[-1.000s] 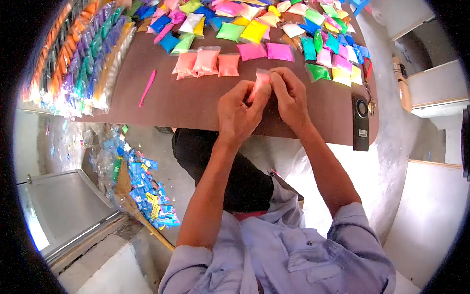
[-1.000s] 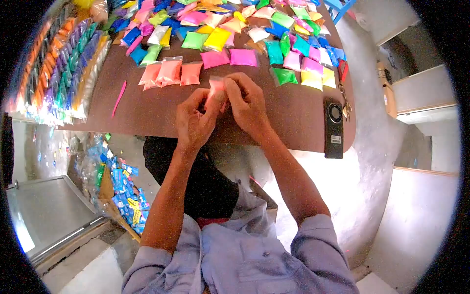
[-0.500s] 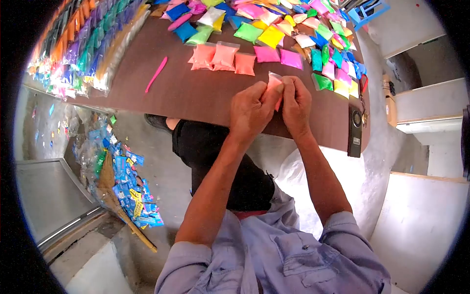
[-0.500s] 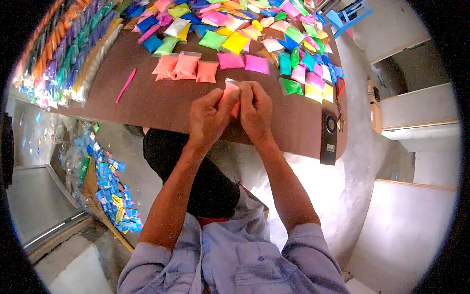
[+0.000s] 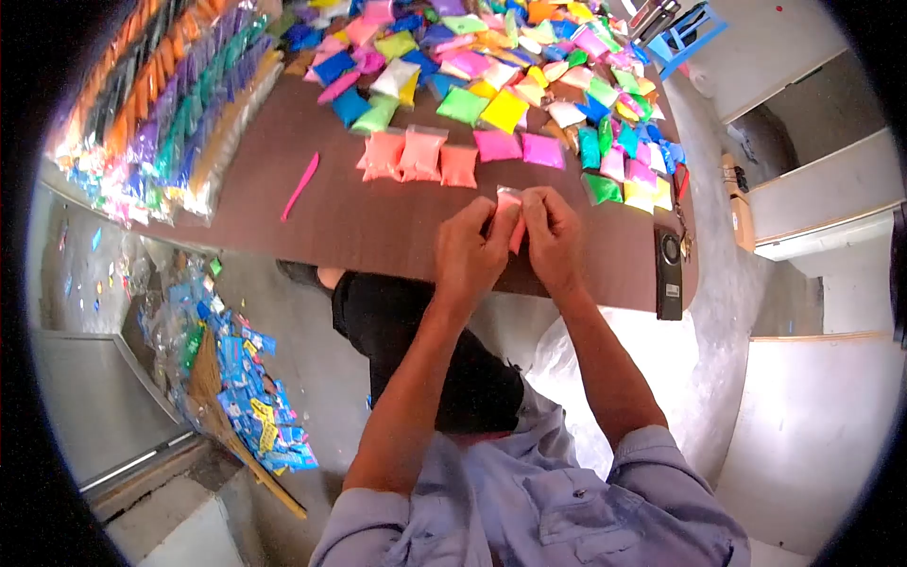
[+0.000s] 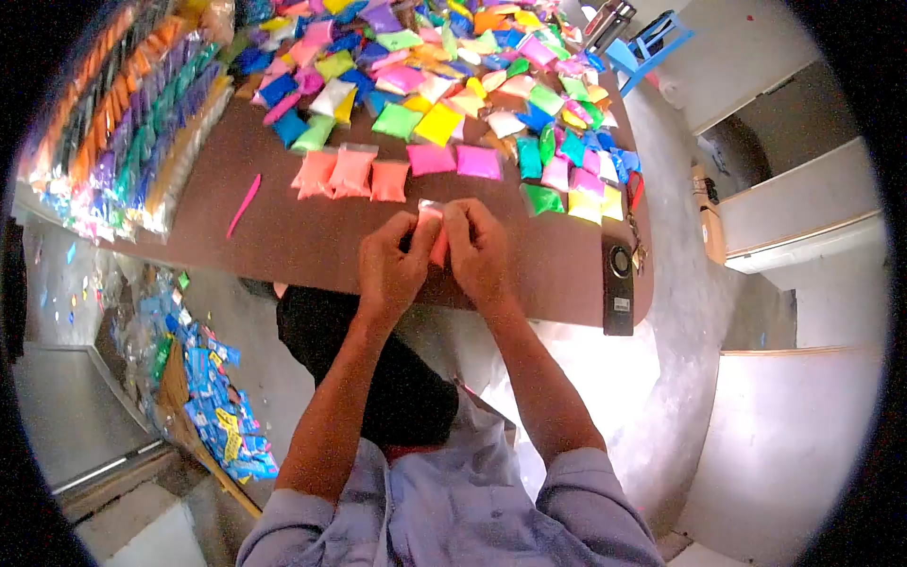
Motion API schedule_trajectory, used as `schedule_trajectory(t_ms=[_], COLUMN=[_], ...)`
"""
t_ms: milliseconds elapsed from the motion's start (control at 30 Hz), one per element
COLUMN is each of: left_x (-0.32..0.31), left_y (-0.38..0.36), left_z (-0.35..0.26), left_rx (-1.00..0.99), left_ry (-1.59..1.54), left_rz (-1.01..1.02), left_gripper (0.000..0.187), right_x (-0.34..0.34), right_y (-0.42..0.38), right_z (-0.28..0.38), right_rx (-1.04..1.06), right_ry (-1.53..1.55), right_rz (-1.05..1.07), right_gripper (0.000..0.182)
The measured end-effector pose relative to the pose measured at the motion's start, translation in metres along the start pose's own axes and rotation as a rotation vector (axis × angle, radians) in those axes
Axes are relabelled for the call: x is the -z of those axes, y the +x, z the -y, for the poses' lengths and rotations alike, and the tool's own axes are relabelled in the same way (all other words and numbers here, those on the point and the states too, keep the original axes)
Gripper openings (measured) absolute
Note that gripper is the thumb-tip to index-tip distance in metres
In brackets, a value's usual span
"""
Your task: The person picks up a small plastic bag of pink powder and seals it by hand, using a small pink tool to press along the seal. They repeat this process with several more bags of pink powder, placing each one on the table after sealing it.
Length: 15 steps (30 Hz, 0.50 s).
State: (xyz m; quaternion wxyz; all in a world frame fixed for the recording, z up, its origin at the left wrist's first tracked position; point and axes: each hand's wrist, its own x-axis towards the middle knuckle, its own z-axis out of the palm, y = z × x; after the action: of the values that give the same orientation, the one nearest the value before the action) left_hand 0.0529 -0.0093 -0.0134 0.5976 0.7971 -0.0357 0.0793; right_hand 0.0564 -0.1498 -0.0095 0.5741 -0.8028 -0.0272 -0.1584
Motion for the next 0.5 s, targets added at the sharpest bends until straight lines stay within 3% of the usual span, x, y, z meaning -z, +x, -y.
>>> schedule_trajectory(t_ms=[333,500], left_x=[0.000,-0.001], left_y=[0.000,-0.002], left_z=[-0.011,-0.002], left_rx=[0.018,-0.079], left_ry=[-0.107,-0.071], left_rz=[-0.024,-0.081], left_gripper=[0.027,0.027], right_x=[0.005,0.003], right_y=[-0.001,-0.003], right_z=[-0.009,-0.002], right_rx=[0.080,0.032], right_ry=[0.049,-0.030], right_rz=[0.013,0.054], right_gripper=[0.016,0.016])
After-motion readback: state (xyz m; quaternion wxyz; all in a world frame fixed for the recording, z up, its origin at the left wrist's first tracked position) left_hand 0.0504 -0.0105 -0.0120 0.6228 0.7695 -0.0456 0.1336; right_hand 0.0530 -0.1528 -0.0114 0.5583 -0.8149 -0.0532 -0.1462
